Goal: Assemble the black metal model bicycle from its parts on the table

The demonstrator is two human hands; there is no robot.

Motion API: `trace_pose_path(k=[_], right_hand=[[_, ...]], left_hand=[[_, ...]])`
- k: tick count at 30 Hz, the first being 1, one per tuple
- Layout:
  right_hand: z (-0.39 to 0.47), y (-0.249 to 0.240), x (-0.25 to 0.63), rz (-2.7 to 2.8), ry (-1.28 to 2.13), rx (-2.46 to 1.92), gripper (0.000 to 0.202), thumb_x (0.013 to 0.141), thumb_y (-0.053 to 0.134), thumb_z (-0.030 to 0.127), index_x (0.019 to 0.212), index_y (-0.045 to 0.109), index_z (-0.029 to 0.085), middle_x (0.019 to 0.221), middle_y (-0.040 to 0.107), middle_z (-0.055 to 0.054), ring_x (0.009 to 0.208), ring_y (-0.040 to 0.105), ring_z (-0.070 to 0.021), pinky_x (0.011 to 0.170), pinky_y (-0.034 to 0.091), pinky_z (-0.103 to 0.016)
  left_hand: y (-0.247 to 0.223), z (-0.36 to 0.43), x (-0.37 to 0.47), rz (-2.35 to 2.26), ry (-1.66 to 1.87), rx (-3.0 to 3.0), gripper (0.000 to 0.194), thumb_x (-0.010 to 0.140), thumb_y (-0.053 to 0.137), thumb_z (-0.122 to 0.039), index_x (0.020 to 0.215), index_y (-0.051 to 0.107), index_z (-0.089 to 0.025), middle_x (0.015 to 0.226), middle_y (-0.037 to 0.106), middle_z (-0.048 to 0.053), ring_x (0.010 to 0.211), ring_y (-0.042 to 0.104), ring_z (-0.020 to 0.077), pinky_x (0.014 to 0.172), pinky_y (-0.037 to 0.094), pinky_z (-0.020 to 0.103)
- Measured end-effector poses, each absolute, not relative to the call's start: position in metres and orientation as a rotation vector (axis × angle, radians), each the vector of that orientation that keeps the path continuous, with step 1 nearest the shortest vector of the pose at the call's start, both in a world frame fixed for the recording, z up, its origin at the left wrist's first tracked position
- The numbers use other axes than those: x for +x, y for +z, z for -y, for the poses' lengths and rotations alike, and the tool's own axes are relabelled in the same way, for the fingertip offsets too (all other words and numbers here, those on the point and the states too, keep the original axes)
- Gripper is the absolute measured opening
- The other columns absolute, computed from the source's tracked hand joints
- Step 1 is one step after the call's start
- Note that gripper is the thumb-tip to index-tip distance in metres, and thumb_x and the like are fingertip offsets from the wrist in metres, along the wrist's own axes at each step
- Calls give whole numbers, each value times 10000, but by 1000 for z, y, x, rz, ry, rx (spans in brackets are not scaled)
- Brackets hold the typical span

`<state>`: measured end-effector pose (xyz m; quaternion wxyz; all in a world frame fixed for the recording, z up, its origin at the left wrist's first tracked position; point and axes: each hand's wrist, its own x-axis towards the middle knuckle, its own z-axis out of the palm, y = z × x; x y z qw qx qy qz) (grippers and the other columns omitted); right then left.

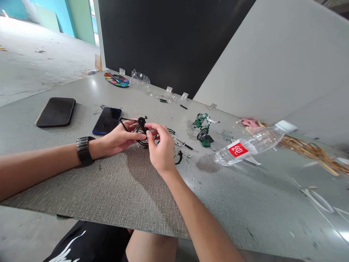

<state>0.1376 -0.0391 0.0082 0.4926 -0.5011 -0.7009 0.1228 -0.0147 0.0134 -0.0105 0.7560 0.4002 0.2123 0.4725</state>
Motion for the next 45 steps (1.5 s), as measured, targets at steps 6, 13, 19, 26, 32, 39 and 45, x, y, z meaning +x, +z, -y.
trace_pose_path(k=[6, 13, 19, 26, 32, 39, 45], right_hand=[[38, 10, 140, 1715, 308, -1229, 252, 938, 539, 210, 1133, 696, 233, 1113, 686, -72, 981, 653, -194, 774, 553, -354], [37, 8, 140, 1723, 328, -1204, 258, 936, 550, 204, 1150, 694, 216, 1107, 691, -73, 967, 655, -186, 759, 557, -343], [37, 9, 141, 1757, 279, -1204, 294, 977, 461, 189, 1133, 707, 232, 1073, 706, -63, 969, 661, -185, 805, 548, -360], [39, 13, 142, 1781, 265, -1209, 291, 966, 474, 188, 1130, 711, 227, 1069, 714, -63, 963, 668, -181, 776, 555, -335], [39, 15, 144, 1803, 235, -1228, 269, 960, 491, 191, 1101, 718, 218, 1056, 726, -58, 940, 672, -174, 781, 555, -331], [39, 16, 148, 1864, 192, -1305, 242, 933, 572, 236, 1139, 698, 259, 1064, 690, -51, 981, 645, -202, 877, 533, -402], [36, 13, 150, 1614, 555, -1298, 475, 880, 654, 294, 1343, 555, 258, 1277, 626, -120, 1026, 664, -227, 824, 586, -390]], left_hand=[[-7, -10, -14, -439, 992, 868, 651, 509, 797, 87, 1067, 572, -163, 991, 692, 5, 858, 663, 156, 855, 477, 331], [-10, -12, -12, -469, 1040, 904, 604, 519, 782, 75, 1045, 575, -138, 951, 687, 21, 853, 661, 168, 850, 471, 342], [-12, -13, -11, -508, 1057, 870, 607, 507, 788, 69, 1034, 578, -145, 909, 690, 4, 825, 653, 155, 843, 466, 343], [-10, -12, -12, -502, 1051, 892, 547, 493, 807, 56, 965, 623, -150, 890, 695, -2, 803, 647, 145, 807, 467, 320], [-11, -12, -12, -480, 1051, 947, 492, 509, 811, 35, 946, 646, -121, 909, 699, 18, 810, 642, 137, 800, 472, 292], [-9, -12, -14, -501, 1037, 912, 473, 502, 815, 37, 911, 655, -137, 840, 702, -15, 771, 645, 123, 771, 482, 269], [-14, -15, -15, -435, 1017, 868, 535, 525, 830, 47, 967, 616, -167, 956, 734, 10, 864, 679, 140, 873, 489, 306]])
